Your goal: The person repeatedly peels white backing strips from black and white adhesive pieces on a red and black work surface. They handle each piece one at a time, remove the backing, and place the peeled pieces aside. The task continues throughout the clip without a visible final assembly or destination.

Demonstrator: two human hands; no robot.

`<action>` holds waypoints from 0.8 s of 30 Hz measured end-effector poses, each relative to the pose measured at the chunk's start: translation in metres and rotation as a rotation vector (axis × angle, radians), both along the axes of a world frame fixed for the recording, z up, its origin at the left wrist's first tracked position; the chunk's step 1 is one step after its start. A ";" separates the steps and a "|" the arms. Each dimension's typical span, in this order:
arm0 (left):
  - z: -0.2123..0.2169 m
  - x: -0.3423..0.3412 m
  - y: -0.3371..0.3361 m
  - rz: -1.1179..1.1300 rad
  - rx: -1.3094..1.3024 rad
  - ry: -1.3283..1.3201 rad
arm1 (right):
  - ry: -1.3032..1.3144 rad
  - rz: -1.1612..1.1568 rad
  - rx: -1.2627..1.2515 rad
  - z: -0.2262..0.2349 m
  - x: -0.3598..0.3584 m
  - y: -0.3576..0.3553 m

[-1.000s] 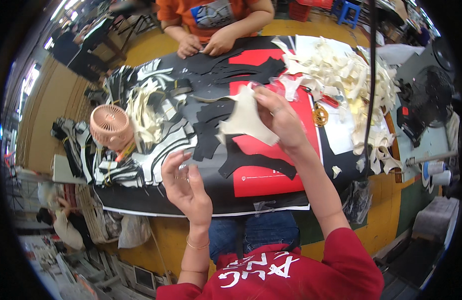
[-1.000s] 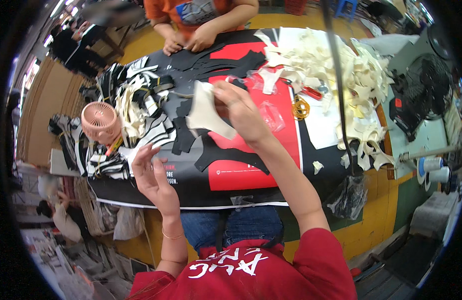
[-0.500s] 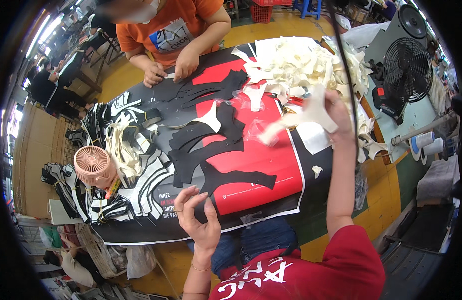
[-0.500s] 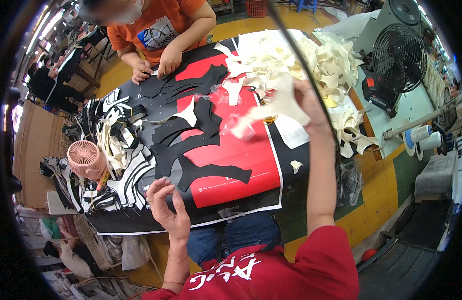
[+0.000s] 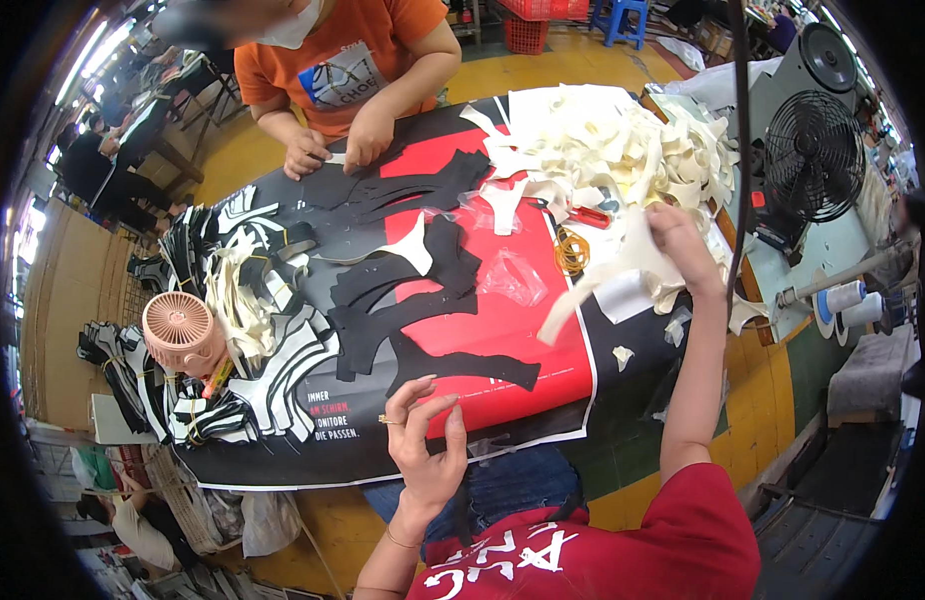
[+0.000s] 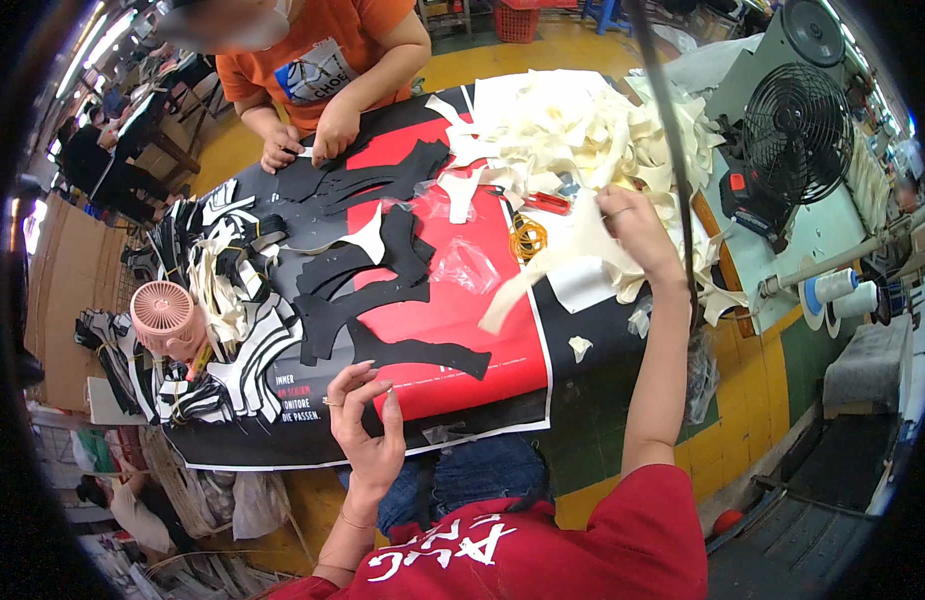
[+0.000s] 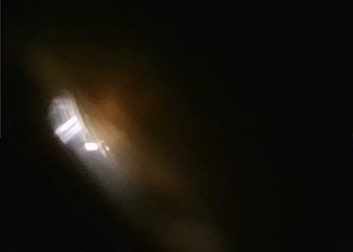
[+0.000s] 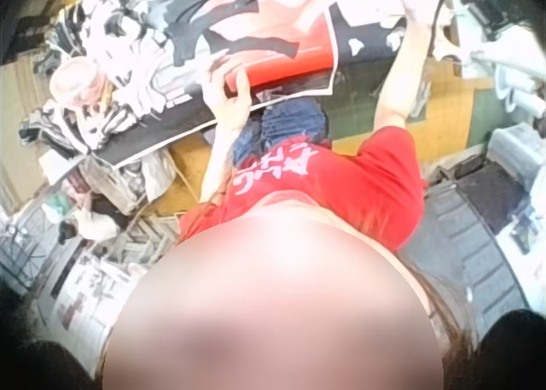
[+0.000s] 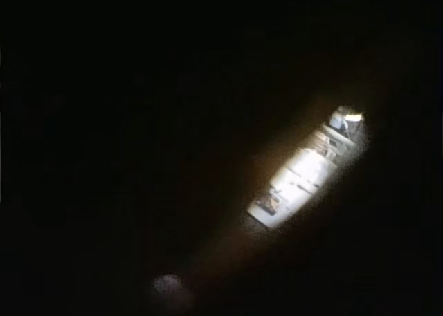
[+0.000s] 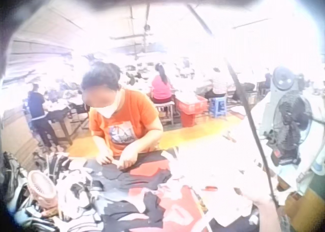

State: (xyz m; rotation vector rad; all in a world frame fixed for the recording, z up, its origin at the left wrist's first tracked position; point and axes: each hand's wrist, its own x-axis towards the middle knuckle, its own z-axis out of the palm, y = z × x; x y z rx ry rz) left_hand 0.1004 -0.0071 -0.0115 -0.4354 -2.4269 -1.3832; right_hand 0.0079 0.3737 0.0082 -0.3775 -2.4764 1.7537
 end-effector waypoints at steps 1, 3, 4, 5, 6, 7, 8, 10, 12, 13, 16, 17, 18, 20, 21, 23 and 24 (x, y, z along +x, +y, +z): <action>0.000 0.000 0.000 0.004 -0.001 0.002 | -0.055 -0.057 0.378 0.001 -0.008 -0.004; -0.001 0.000 -0.001 0.011 -0.009 0.003 | 0.069 -0.250 0.863 -0.003 -0.015 -0.021; -0.001 0.000 -0.002 0.016 -0.014 0.004 | 0.136 -0.286 0.910 -0.001 -0.020 -0.026; -0.003 0.000 -0.003 0.019 -0.014 0.001 | 0.259 -0.259 0.854 0.000 -0.027 -0.032; -0.004 0.000 -0.004 0.020 -0.029 -0.001 | 0.260 -0.266 0.774 0.000 -0.034 -0.040; -0.005 0.001 -0.005 0.017 -0.042 -0.008 | 0.388 -0.180 0.841 0.000 -0.039 -0.049; -0.006 0.001 -0.006 0.012 -0.049 -0.006 | 0.464 -0.055 0.768 -0.001 -0.050 -0.059; -0.008 0.005 -0.004 -0.014 -0.051 -0.035 | 0.581 0.123 0.895 -0.007 -0.072 -0.078; -0.009 0.010 -0.002 -0.037 -0.049 -0.049 | 0.573 0.162 1.015 -0.019 -0.105 -0.098; -0.009 0.012 -0.001 -0.046 -0.049 -0.055 | 0.615 0.191 1.074 -0.026 -0.121 -0.105; -0.009 0.020 0.000 -0.056 -0.029 -0.087 | 0.400 0.238 1.244 -0.042 -0.155 -0.114; -0.009 0.021 -0.001 -0.051 -0.029 -0.083 | 0.337 0.280 1.351 -0.045 -0.163 -0.112; -0.009 0.022 -0.003 -0.045 -0.024 -0.084 | 0.358 0.261 1.259 -0.048 -0.169 -0.109; -0.011 0.022 -0.009 -0.024 -0.022 -0.097 | 0.288 0.244 1.091 -0.050 -0.177 -0.101; -0.012 0.022 -0.012 -0.014 -0.008 -0.115 | 0.273 0.186 0.929 -0.050 -0.180 -0.096; -0.015 0.021 -0.018 -0.004 -0.002 -0.115 | 0.214 0.121 0.476 -0.040 -0.193 -0.080; -0.015 0.021 -0.021 -0.002 -0.006 -0.106 | 0.171 0.065 0.255 -0.035 -0.198 -0.073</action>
